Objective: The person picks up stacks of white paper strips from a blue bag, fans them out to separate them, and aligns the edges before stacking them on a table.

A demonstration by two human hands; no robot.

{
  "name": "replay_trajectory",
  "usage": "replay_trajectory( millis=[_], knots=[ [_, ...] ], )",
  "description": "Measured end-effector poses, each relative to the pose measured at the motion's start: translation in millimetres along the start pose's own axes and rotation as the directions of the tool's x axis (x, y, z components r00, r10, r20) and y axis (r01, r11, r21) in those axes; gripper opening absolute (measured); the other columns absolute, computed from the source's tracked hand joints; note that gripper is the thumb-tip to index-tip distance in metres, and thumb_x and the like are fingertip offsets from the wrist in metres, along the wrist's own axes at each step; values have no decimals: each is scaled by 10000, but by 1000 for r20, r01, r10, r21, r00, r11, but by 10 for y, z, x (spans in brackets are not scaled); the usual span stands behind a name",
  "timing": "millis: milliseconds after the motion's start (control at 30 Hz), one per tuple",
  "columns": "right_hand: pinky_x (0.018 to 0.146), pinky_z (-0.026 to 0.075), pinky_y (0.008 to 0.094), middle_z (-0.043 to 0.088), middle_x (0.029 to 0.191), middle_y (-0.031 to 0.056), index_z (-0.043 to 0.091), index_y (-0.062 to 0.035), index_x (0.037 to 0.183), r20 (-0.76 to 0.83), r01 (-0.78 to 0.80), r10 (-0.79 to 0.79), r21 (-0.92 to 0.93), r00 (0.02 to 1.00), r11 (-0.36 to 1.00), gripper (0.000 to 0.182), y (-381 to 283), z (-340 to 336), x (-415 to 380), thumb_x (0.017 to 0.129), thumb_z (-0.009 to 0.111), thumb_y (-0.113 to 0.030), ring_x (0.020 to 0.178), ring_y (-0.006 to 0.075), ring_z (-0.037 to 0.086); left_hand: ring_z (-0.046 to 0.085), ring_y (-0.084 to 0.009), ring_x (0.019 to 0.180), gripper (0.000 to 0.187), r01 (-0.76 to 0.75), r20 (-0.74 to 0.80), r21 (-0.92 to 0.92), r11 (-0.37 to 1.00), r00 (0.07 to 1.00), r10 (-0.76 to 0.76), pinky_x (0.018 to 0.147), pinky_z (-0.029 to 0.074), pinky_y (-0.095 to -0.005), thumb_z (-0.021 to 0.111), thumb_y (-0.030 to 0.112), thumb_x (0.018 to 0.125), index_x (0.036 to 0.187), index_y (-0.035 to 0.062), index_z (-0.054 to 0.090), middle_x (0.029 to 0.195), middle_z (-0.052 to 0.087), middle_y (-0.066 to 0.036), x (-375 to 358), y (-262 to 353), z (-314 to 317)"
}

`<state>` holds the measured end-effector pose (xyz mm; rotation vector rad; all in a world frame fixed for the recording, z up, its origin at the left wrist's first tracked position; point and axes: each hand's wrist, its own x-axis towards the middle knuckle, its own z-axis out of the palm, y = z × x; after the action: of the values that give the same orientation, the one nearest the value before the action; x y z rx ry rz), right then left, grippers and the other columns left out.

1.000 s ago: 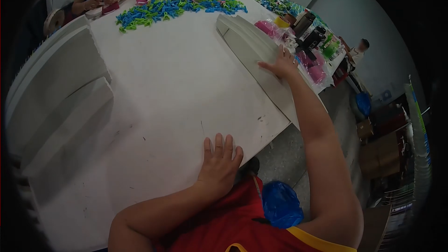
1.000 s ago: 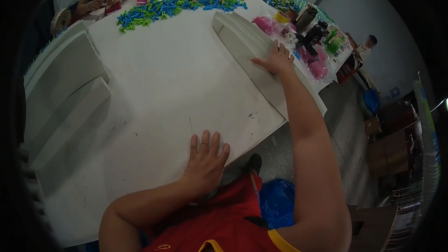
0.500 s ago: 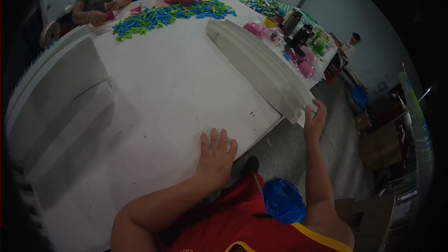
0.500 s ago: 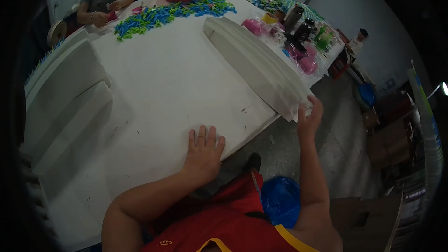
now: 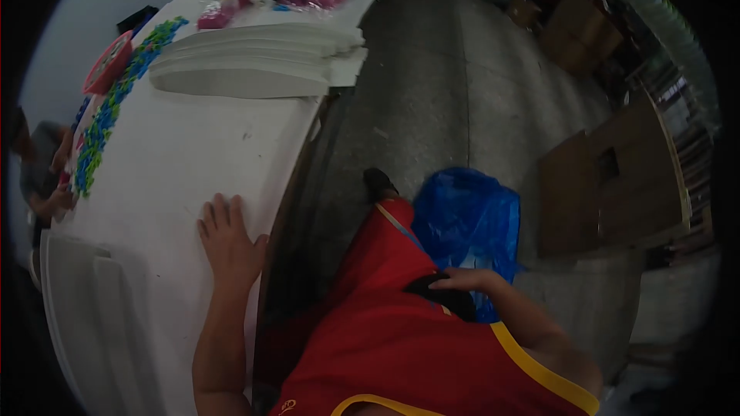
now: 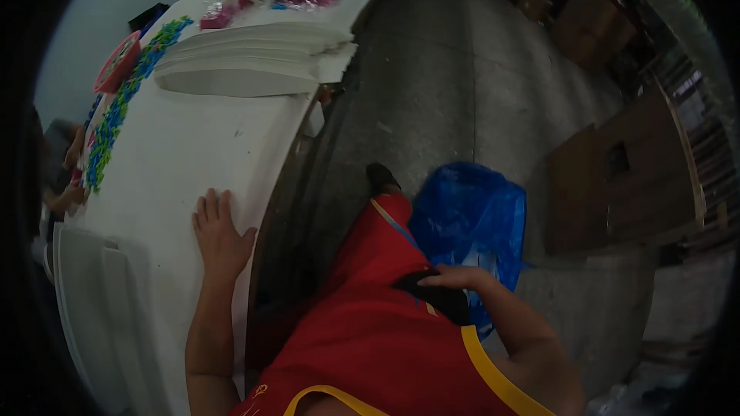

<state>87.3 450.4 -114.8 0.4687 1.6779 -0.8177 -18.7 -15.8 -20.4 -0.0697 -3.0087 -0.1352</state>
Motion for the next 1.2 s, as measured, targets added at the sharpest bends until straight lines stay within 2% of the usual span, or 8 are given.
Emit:
replay_trajectory(
  millis=[500, 567, 700, 767, 833, 1000, 1133, 1200],
  knots=[
    [1092, 488, 456, 592, 1449, 232, 486, 21, 1513, 246, 298, -322, 131, 914, 946, 1042, 1029, -132, 723, 856, 694, -761, 1336, 371, 601, 430, -494, 1473, 969, 218, -68, 317, 923, 976, -207, 1177, 425, -529, 834, 195, 811, 1616, -17, 338, 1594, 423, -343, 93, -117, 233],
    [1110, 472, 491, 579, 1451, 226, 500, 34, 1499, 356, 163, -458, 617, 815, 770, 1022, 1462, -258, 1211, 884, 678, -762, 1346, 367, 574, 448, -496, 1460, 961, 201, -94, 364, 909, 979, -179, 1175, 432, -511, 819, 196, 817, 1613, -37, 335, 1579, 442, -351, 119, -158, 225],
    [1021, 528, 504, 655, 1295, 222, 600, 27, 1324, -288, 250, 53, 895, 956, 370, 709, 2632, -247, 2435, 943, 724, -558, 1176, 336, 665, 540, -471, 1383, 881, 207, -48, 465, 861, 977, -210, 1111, 482, -500, 769, 227, 865, 1598, -43, 361, 1530, 493, -362, 127, -124, 136],
    [924, 562, 541, 695, 1187, 261, 613, 49, 1238, -327, 158, 295, 864, 898, 478, 556, 3565, -107, 3462, 925, 734, -394, 1069, 400, 703, 574, -479, 1341, 832, 188, -37, 480, 857, 980, -195, 1077, 504, -510, 740, 251, 901, 1594, -31, 378, 1503, 525, -360, 153, -102, 83],
    [866, 564, 579, 707, 1114, 299, 602, 77, 1207, -589, -19, 266, 392, 763, 920, 501, 4413, 333, 4441, 890, 714, -294, 1007, 470, 703, 641, -483, 1241, 869, 261, 13, 488, 833, 952, -306, 998, 536, -527, 772, 269, 866, 1586, -32, 391, 1377, 622, -356, 195, -59, 22],
    [978, 543, 549, 636, 1299, 339, 563, 86, 1267, -611, -5, 555, 670, 565, 743, 597, 3859, 302, 4297, 885, 723, -345, 1146, 488, 641, 689, -514, 1112, 931, 198, 19, 632, 750, 963, -270, 917, 557, -557, 805, 294, 807, 1575, -43, 400, 1202, 702, -355, 245, -137, -69],
    [1034, 520, 537, 561, 1417, 305, 503, 74, 1351, -513, -221, 629, 645, 585, 731, 675, 3534, 367, 4489, 892, 736, -362, 1257, 476, 578, 691, -521, 1094, 880, 245, 35, 602, 760, 943, -331, 899, 561, -560, 789, 279, 796, 1551, -13, 442, 1169, 709, -362, 275, 56, -77],
    [1066, 496, 545, 520, 1451, 254, 451, 42, 1419, -271, -317, 843, 838, 466, 444, 720, 3120, 193, 4080, 908, 728, -384, 1289, 459, 552, 695, -522, 1085, 900, 235, 26, 611, 755, 948, -316, 895, 560, -568, 787, 258, 782, 1565, -2, 428, 1166, 711, -357, 274, 16, -83]
  ],
)
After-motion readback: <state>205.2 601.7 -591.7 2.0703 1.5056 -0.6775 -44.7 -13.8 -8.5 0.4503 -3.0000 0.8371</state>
